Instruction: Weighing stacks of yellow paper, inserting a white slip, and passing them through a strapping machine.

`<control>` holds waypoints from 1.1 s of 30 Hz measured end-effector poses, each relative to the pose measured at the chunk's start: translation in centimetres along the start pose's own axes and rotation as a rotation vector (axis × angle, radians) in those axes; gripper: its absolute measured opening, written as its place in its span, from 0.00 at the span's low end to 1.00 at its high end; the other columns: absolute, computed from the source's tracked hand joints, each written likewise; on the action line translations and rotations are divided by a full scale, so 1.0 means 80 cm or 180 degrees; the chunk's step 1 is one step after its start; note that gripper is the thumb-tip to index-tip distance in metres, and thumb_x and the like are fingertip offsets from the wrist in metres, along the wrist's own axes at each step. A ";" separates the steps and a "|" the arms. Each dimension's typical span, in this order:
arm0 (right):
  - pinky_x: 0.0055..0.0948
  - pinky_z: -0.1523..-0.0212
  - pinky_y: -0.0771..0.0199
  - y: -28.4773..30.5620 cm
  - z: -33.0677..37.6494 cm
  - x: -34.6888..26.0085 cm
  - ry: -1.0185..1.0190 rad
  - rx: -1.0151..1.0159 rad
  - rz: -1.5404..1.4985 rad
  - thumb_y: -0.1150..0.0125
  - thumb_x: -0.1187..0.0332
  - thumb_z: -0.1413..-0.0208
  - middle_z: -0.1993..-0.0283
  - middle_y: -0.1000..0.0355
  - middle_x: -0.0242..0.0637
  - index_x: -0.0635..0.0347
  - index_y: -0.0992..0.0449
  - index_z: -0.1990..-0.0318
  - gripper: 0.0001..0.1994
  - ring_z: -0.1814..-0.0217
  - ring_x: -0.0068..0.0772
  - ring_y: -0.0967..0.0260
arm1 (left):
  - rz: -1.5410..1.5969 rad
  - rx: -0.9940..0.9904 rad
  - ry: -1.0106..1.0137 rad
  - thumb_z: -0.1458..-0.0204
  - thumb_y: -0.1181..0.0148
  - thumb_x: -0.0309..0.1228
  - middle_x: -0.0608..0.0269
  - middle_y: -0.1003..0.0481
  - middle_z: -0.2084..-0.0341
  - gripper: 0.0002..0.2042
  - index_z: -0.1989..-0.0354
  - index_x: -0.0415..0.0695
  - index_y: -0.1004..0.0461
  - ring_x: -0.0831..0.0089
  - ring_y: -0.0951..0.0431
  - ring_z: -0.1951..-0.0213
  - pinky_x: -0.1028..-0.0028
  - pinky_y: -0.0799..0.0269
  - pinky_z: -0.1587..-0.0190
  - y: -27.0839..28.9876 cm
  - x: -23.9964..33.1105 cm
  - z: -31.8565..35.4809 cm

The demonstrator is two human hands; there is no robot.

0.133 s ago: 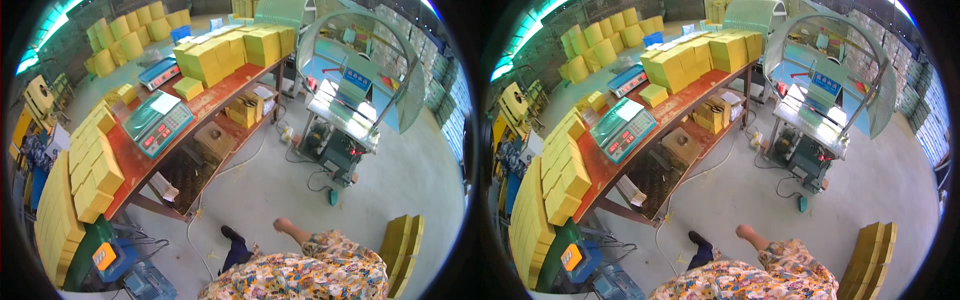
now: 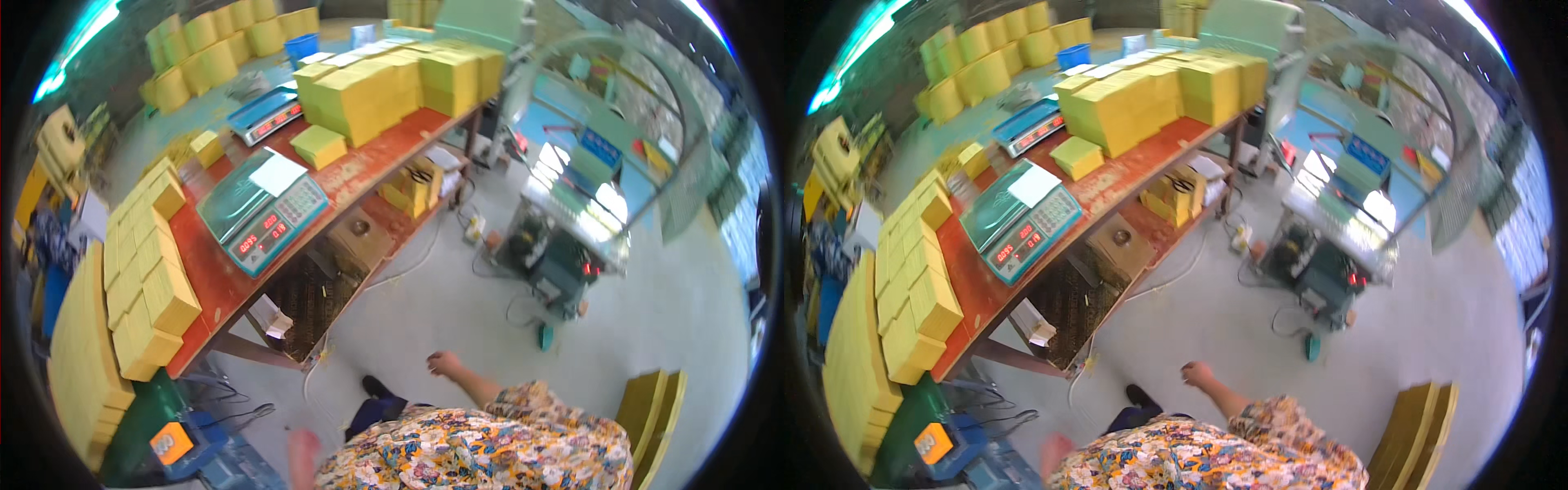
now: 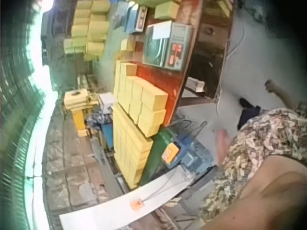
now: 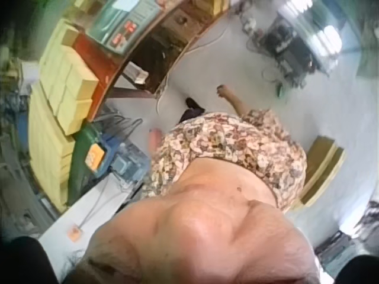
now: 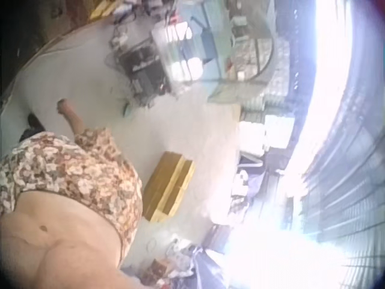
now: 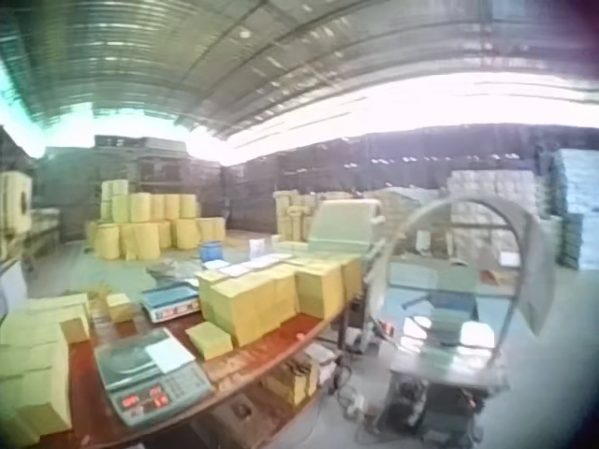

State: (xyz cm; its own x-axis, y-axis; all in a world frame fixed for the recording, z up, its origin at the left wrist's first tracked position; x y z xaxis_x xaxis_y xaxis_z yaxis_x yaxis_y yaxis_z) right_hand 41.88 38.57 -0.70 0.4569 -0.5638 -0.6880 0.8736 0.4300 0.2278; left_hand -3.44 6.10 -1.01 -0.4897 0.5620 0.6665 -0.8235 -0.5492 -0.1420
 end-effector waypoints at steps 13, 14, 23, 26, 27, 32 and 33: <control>0.30 0.57 0.23 0.043 -0.071 -0.451 0.0703 -0.1273 -0.1805 0.49 0.68 0.38 0.59 0.24 0.40 0.65 0.27 0.49 0.14 0.60 0.31 0.24 | -0.2092 0.0438 -0.3790 0.45 0.42 0.22 0.57 0.23 0.57 0.11 0.53 0.36 0.26 0.67 0.22 0.55 0.72 0.27 0.50 -0.487 0.679 -0.018; 0.30 0.55 0.23 0.051 -0.078 -0.487 0.0827 -0.1358 -0.1712 0.48 0.68 0.38 0.59 0.24 0.41 0.66 0.27 0.49 0.14 0.59 0.31 0.25 | -0.2419 0.0697 -0.4002 0.47 0.41 0.21 0.55 0.23 0.55 0.13 0.52 0.37 0.26 0.63 0.22 0.53 0.70 0.27 0.49 -0.506 0.697 -0.022; 0.30 0.61 0.23 0.099 -0.172 -0.739 0.1619 -0.1824 -0.0854 0.51 0.69 0.37 0.61 0.25 0.39 0.66 0.31 0.45 0.16 0.62 0.32 0.26 | -0.4210 0.1635 -0.4069 0.60 0.35 0.31 0.46 0.30 0.50 0.24 0.52 0.34 0.29 0.52 0.31 0.44 0.59 0.34 0.41 -0.601 0.765 -0.137; 0.30 0.62 0.23 0.088 -0.179 -0.757 0.1577 -0.2111 -0.0616 0.52 0.70 0.37 0.61 0.25 0.42 0.68 0.30 0.48 0.14 0.63 0.32 0.26 | -0.4051 0.1798 -0.4216 0.57 0.39 0.27 0.47 0.27 0.54 0.18 0.56 0.34 0.28 0.55 0.28 0.48 0.62 0.31 0.44 -0.594 0.757 -0.141; 0.30 0.61 0.22 0.091 -0.180 -0.765 0.1577 -0.2096 -0.0511 0.53 0.72 0.38 0.62 0.25 0.44 0.69 0.29 0.50 0.13 0.63 0.33 0.26 | -0.4056 0.1897 -0.4167 0.57 0.39 0.27 0.47 0.27 0.54 0.18 0.56 0.34 0.28 0.55 0.28 0.48 0.62 0.31 0.44 -0.593 0.761 -0.138; 0.29 0.63 0.23 0.087 -0.173 -0.796 0.1872 -0.2065 -0.0416 0.53 0.73 0.38 0.62 0.25 0.44 0.70 0.31 0.48 0.14 0.64 0.33 0.25 | -0.3273 0.1741 -0.4321 0.51 0.40 0.26 0.54 0.23 0.58 0.11 0.59 0.37 0.26 0.58 0.23 0.52 0.62 0.28 0.49 -0.589 0.778 -0.131; 0.28 0.64 0.23 0.085 -0.171 -0.802 0.1972 -0.2007 -0.0421 0.53 0.73 0.38 0.61 0.25 0.44 0.70 0.31 0.47 0.14 0.64 0.33 0.25 | -0.3286 0.1730 -0.4347 0.51 0.40 0.26 0.54 0.23 0.58 0.11 0.59 0.37 0.26 0.58 0.23 0.52 0.62 0.28 0.49 -0.588 0.781 -0.130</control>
State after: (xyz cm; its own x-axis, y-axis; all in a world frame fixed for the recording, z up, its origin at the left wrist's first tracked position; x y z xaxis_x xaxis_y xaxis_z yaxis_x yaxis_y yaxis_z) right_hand 16.23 87.33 35.57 0.0267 -0.2326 -0.9722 0.5749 0.7992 -0.1754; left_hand 1.74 73.46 39.73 0.8990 0.0729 0.4318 -0.2974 -0.6222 0.7242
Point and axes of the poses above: each hand's wrist, its own z-axis away from the middle knuckle, its own y-axis out of the back of the hand, x = y × z, the point moved 3 cm from there along -z, towards the middle knuckle
